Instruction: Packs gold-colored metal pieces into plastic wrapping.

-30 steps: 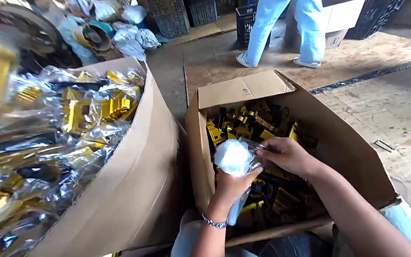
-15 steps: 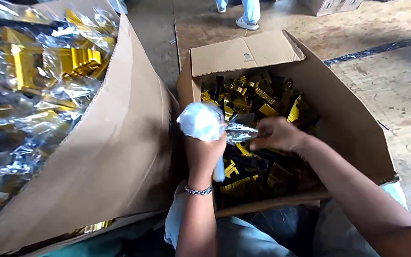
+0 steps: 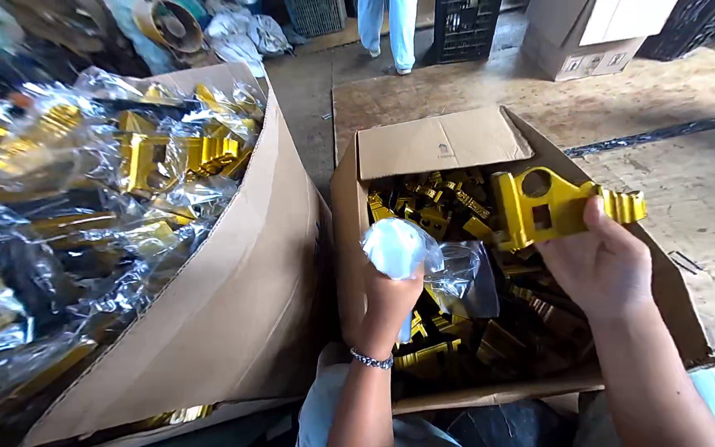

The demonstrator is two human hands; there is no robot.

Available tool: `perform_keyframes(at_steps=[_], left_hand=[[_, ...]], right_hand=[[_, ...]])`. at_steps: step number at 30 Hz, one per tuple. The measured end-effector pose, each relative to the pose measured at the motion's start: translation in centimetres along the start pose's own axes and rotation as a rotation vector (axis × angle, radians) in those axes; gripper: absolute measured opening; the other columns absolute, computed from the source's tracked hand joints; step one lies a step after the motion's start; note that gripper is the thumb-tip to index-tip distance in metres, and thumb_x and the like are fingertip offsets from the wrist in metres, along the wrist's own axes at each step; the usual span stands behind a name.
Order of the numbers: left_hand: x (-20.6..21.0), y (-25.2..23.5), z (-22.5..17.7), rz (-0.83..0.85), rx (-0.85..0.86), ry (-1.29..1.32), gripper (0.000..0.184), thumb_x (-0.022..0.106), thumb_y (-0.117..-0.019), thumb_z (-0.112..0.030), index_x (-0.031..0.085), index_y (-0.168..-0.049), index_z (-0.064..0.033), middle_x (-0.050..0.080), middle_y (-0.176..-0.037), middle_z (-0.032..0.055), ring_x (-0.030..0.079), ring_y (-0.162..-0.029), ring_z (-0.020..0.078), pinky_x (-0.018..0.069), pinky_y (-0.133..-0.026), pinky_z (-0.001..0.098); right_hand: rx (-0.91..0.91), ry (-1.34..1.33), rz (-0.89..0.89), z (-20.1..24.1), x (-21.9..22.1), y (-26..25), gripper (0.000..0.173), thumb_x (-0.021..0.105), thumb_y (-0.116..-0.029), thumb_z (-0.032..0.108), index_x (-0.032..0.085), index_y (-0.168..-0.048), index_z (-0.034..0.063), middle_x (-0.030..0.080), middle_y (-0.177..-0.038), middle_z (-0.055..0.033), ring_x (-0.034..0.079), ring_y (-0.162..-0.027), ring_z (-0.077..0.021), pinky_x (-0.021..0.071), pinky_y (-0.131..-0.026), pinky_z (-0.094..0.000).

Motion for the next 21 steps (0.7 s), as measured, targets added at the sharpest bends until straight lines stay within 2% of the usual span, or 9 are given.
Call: perform_keyframes(at_steps=[2, 5, 7, 10, 14, 16, 17, 19, 21], left_hand=[[0.7, 0.6, 0.3, 0.025, -0.168, 0.167, 0.055, 0.085, -0.073, -0.005, 0.058, -0.115, 0.0171, 0.071, -0.102, 0.0132, 0.069, -0.096, 0.0037, 0.0563, -0.09, 0.0202], [1.6, 1.5, 0.3, -0.003, -0.653, 0.516, 0.043, 0.068, -0.0786, 0.01, 0.053, -0.118, 0.0053, 0.065, -0.097, 0.005, 0.066, -0.088, 0.0044, 0.0573, -0.079, 0.0211], [1.7, 1.1, 0.5, -0.041, -0.86, 0.695, 0.015, 0.06, -0.0924, 0.008, 0.059, -0.103, -0.0014, 0.064, -0.079, 0.0033, 0.063, -0.067, 0.0065, 0.0558, -0.063, 0.0207], [0.4, -0.1, 0.9, -0.009, -0.877, 0.813, 0.017, 0.047, -0.1015, 0.001, 0.062, -0.095, -0.0037, 0.063, -0.07, 0.0007, 0.061, -0.059, 0.0055, 0.0537, -0.058, 0.0193], [0.7, 0.2, -0.3, 0.155, -0.662, 0.67, 0.008, 0.063, -0.092, 0.003, 0.063, -0.094, -0.0048, 0.058, -0.067, -0.0039, 0.049, -0.055, 0.0013, 0.0443, -0.054, 0.0174], [2.2, 1.4, -1.3, 0.251, -0.613, 0.54, 0.016, 0.07, -0.0864, 0.001, 0.063, -0.101, -0.0012, 0.064, -0.076, -0.0027, 0.057, -0.061, 0.0015, 0.0508, -0.06, 0.0182], [3.0, 1.9, -1.4, 0.298, -0.614, 0.514, 0.02, 0.071, -0.0858, 0.001, 0.062, -0.104, 0.0011, 0.065, -0.079, -0.0017, 0.059, -0.064, 0.0024, 0.0524, -0.063, 0.0188], [3.9, 2.4, -1.2, 0.377, -0.654, 0.511, 0.024, 0.072, -0.0865, 0.002, 0.061, -0.108, 0.0037, 0.067, -0.083, 0.0014, 0.063, -0.068, 0.005, 0.056, -0.067, 0.0205], [4.3, 2.7, -1.2, 0.459, -0.665, 0.55, 0.022, 0.071, -0.0871, 0.003, 0.063, -0.107, 0.0027, 0.068, -0.084, 0.0016, 0.064, -0.069, 0.0057, 0.0567, -0.067, 0.021]], right_hand=[[0.091, 0.036, 0.162, -1.5, 2.3, 1.1, 0.051, 0.072, -0.0906, 0.049, 0.06, -0.131, 0.0192, 0.071, -0.119, 0.0017, 0.068, -0.111, -0.0152, 0.0563, -0.099, -0.0398], [0.143, 0.151, 0.175, -4.5, 4.1, 2.8, 0.036, 0.061, -0.0974, 0.017, 0.049, -0.129, 0.0034, 0.071, -0.11, -0.0035, 0.073, -0.098, -0.0166, 0.0633, -0.088, -0.0383], [-0.178, 0.373, 0.27, -4.1, 4.9, 3.4, 0.037, 0.064, -0.0948, 0.004, 0.054, -0.13, -0.0047, 0.07, -0.117, -0.0018, 0.071, -0.102, -0.0074, 0.0624, -0.09, -0.0278], [-0.607, 0.742, 0.531, -2.9, 5.9, 4.9, 0.035, 0.068, -0.093, 0.01, 0.063, -0.126, -0.001, 0.069, -0.125, -0.0181, 0.063, -0.125, -0.0159, 0.0512, -0.106, -0.0272], [-0.733, 1.156, 0.406, -1.7, 4.7, 3.8, 0.028, 0.066, -0.0904, 0.012, 0.067, -0.115, -0.0013, 0.072, -0.115, -0.0191, 0.068, -0.115, -0.0295, 0.0541, -0.101, -0.0379], [-0.669, 1.264, 0.335, -2.0, 4.7, 2.9, 0.031, 0.067, -0.0813, 0.004, 0.068, -0.111, -0.0047, 0.069, -0.112, -0.0259, 0.069, -0.104, -0.0425, 0.0572, -0.089, -0.0517], [-0.55, 1.223, 0.328, -2.5, 4.6, 2.6, 0.037, 0.067, -0.0808, 0.002, 0.067, -0.116, -0.0065, 0.066, -0.117, -0.0282, 0.068, -0.104, -0.0405, 0.0585, -0.086, -0.0486], [-0.174, 0.932, 0.304, -3.6, 3.7, 2.2, 0.044, 0.066, -0.0907, 0.014, 0.061, -0.13, -0.0029, 0.06, -0.129, -0.0189, 0.063, -0.113, -0.0176, 0.0557, -0.091, -0.0268], [0.012, 0.697, 0.212, -4.2, 2.8, 1.9, 0.032, 0.068, -0.0916, 0.015, 0.063, -0.119, 0.0008, 0.064, -0.12, -0.0078, 0.066, -0.101, -0.0044, 0.0579, -0.081, -0.0185]])
Point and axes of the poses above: each hand's wrist, its own y-axis away from the middle knuckle, its own x-axis out of the palm, z = x × y, the point moved 7 cm from there along -y, towards the middle knuckle
